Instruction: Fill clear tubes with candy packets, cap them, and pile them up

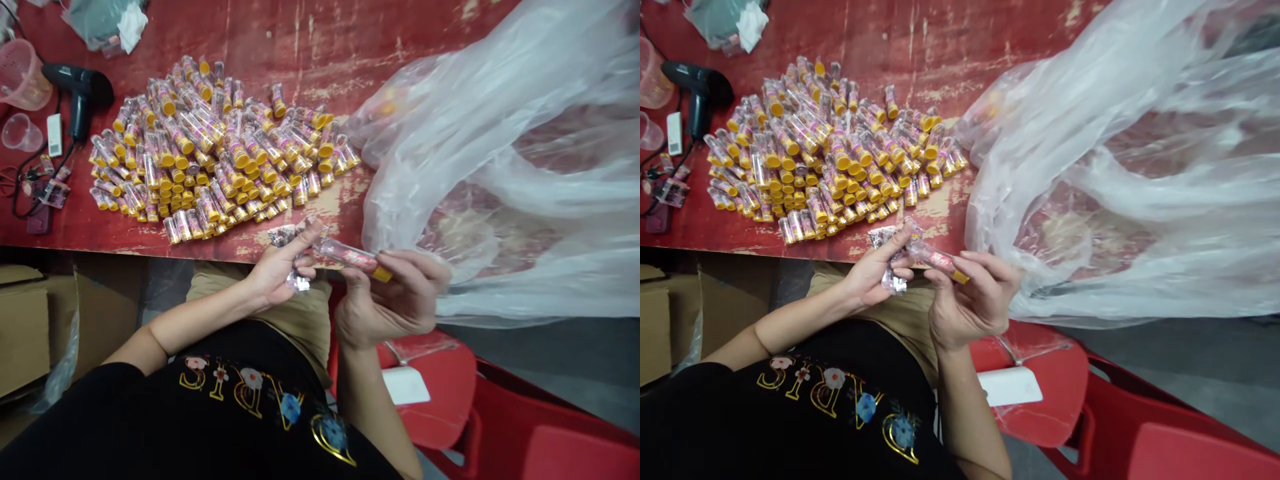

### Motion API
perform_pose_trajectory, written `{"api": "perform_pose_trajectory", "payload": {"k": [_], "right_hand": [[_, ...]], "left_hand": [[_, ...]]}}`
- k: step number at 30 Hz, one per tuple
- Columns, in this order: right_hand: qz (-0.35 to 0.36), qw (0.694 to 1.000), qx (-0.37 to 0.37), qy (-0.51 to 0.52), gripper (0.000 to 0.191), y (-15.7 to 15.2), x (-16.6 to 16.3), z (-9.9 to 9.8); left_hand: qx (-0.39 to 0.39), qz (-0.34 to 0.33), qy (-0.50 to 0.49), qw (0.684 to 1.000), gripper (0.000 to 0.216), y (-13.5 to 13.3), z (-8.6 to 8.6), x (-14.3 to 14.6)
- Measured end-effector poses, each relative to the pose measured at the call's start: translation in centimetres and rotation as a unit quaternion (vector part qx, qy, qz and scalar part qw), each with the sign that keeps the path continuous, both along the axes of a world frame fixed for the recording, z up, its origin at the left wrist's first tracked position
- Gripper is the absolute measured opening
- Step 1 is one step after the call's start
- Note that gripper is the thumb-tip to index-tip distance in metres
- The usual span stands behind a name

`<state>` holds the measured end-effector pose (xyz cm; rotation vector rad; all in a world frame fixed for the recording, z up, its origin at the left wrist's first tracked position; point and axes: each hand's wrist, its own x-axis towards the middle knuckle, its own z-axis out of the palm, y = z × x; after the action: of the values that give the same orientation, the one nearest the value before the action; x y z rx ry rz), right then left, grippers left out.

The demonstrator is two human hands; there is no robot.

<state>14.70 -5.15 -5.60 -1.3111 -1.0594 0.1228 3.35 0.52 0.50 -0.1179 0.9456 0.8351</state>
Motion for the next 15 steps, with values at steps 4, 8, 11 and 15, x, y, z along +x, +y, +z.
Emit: {"api": "perform_pose_trajectory", "payload": {"k": [4, 8, 11, 15], "right_hand": [[0.045, 0.989, 0.006, -0.139, 0.034, -1.0, 0.7, 0.3], [0.046, 0.984, 0.008, -0.175, 0.056, -2.1, 0.9, 0.7], [0.118, 0.984, -0.061, -0.117, 0.053, -2.8, 1.0, 1.0], [0.115, 0.987, -0.072, -0.091, 0.05, -3.1, 1.1, 1.0]], "left_hand": [[0.003, 0.016, 0.015, 1.0, 0.038, -0.1, 0.1, -0.2], [0.013, 0.023, 0.035, 0.999, 0.036, -0.2, 0.5, -0.2], [0.027, 0.015, 0.042, 0.999, 0.036, -0.2, 0.6, -0.2], [0.063, -0.008, 0.065, 0.996, 0.037, -0.7, 0.6, -0.1]]}}
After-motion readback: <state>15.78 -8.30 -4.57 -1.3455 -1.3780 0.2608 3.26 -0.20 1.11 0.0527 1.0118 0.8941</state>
